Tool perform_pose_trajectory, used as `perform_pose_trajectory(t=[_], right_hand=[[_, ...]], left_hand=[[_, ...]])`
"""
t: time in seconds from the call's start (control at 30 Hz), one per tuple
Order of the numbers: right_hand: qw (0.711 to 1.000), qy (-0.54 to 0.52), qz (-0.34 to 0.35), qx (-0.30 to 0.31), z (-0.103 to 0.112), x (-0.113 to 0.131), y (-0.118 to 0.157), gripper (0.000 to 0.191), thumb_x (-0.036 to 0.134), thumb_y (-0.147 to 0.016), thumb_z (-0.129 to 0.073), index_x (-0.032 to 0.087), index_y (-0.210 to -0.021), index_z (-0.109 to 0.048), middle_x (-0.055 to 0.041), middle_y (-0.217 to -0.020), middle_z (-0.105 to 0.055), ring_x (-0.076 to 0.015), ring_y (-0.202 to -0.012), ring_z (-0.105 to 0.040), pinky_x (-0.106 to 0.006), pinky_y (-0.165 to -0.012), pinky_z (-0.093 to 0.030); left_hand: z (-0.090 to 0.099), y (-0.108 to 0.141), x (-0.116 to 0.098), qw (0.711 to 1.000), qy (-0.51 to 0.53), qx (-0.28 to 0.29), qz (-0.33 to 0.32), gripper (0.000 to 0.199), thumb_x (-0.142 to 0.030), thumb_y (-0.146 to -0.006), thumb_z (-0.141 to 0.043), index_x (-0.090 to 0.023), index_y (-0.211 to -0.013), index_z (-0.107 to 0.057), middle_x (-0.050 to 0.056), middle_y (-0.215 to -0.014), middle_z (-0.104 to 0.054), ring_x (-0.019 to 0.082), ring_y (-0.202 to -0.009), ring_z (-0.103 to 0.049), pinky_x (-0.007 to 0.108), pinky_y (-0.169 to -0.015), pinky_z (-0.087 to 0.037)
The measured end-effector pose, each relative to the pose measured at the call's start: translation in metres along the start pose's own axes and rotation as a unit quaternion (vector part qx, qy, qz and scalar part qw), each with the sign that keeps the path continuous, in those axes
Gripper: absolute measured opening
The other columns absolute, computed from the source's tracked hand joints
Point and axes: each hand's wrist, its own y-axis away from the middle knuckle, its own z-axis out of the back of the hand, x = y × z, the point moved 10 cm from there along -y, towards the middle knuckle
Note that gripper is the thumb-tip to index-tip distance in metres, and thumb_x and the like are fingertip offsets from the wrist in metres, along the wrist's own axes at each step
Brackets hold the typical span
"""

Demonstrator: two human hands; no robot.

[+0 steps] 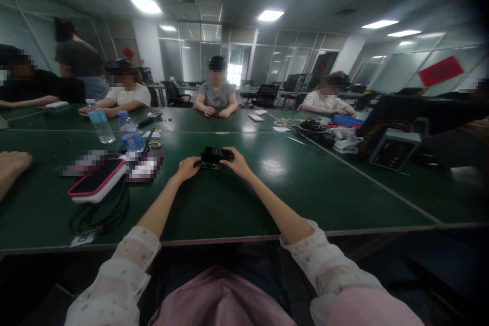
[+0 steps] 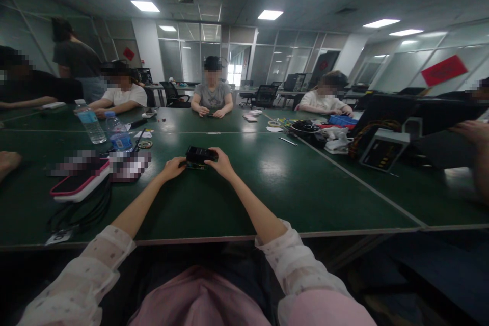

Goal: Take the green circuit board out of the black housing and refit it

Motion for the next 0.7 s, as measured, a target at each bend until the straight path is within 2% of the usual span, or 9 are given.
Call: perform_pose_trajectory(t=[0.13, 0.33, 0.7], right_hand=[[1.0, 0.021, 0.0, 0.02, -0.007, -0.003, 0.003, 0.05, 0.029, -0.075, -0.072, 0.021, -0.12, -0.053, -0.0075, -0.117, -0.06, -0.0211, -0.106, -0.06, -0.039, -0.092, -0.049], [0.993, 0.072, -0.017, 0.09, -0.023, -0.012, 0.009, 0.051, 0.025, -0.074, -0.072, 0.02, -0.121, -0.053, -0.0084, -0.117, -0.061, -0.0222, -0.108, -0.059, -0.042, -0.097, -0.045], [0.993, 0.071, -0.018, 0.096, -0.024, -0.014, 0.01, 0.05, 0.025, -0.076, -0.07, 0.02, -0.122, -0.05, -0.0085, -0.119, -0.059, -0.0225, -0.111, -0.058, -0.042, -0.095, -0.046]], left_hand=[[-0.001, -0.001, 0.0, 1.0, -0.001, 0.009, 0.008, 0.037, -0.025, -0.089, -0.052, -0.026, -0.124, -0.059, 0.002, -0.132, -0.059, 0.023, -0.124, -0.051, 0.038, -0.102, -0.04], [0.0, 0.0, 0.001, 1.0, 0.008, -0.001, 0.011, 0.044, -0.021, -0.087, -0.053, -0.026, -0.131, -0.052, 0.004, -0.134, -0.057, 0.023, -0.125, -0.05, 0.041, -0.105, -0.037], [0.0, 0.001, 0.0, 1.0, 0.011, 0.004, 0.007, 0.041, -0.02, -0.088, -0.051, -0.026, -0.128, -0.054, 0.004, -0.132, -0.058, 0.024, -0.124, -0.05, 0.041, -0.104, -0.038]])
